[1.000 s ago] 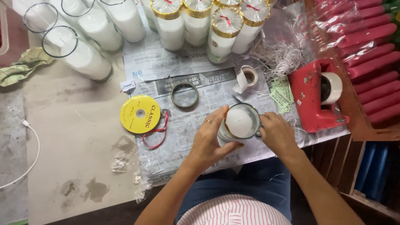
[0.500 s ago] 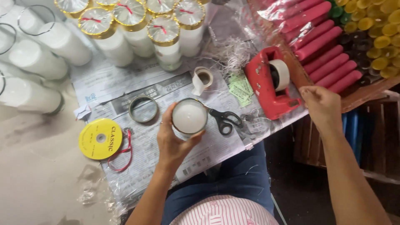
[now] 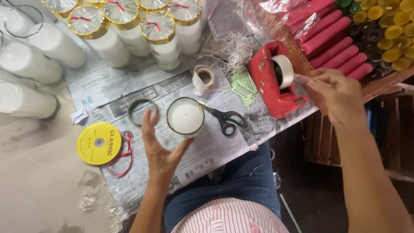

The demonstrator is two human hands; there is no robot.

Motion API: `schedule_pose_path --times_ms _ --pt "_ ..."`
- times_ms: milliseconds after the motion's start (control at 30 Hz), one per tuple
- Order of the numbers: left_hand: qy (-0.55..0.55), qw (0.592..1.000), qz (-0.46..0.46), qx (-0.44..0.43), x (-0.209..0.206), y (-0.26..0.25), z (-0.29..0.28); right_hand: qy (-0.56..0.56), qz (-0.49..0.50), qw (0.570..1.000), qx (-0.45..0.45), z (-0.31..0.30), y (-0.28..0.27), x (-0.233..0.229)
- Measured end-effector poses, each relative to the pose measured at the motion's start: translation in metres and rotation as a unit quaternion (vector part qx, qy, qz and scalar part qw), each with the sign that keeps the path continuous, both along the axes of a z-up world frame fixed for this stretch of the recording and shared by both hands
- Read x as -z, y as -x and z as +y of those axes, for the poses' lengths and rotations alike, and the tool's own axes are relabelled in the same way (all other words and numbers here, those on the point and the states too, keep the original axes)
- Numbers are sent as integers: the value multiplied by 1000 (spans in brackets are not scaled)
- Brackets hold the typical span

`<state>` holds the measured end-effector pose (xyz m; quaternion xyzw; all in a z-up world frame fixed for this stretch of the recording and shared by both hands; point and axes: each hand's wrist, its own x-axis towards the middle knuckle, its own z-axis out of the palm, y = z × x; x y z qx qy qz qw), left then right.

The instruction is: Applying decorative gold tape to the rims of white candles in glass jars

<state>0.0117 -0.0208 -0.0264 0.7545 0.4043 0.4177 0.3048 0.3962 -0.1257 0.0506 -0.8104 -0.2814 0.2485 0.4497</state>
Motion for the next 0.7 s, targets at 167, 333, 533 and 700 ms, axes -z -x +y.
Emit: schedule_pose_path --times_ms 167,333,533,700 --pt "53 998 15 -15 -4 18 -8 -55 118 991 42 -68 -23 82" --pt "90 995 43 -31 -5 22 -16 -66 261 957 109 -73 -11 130" --pt "29 996 77 -22 12 28 -26 8 335 940 72 -74 17 165" --pt "148 979 56 129 29 -2 -59 121 88 981 -119 -74 52 87"
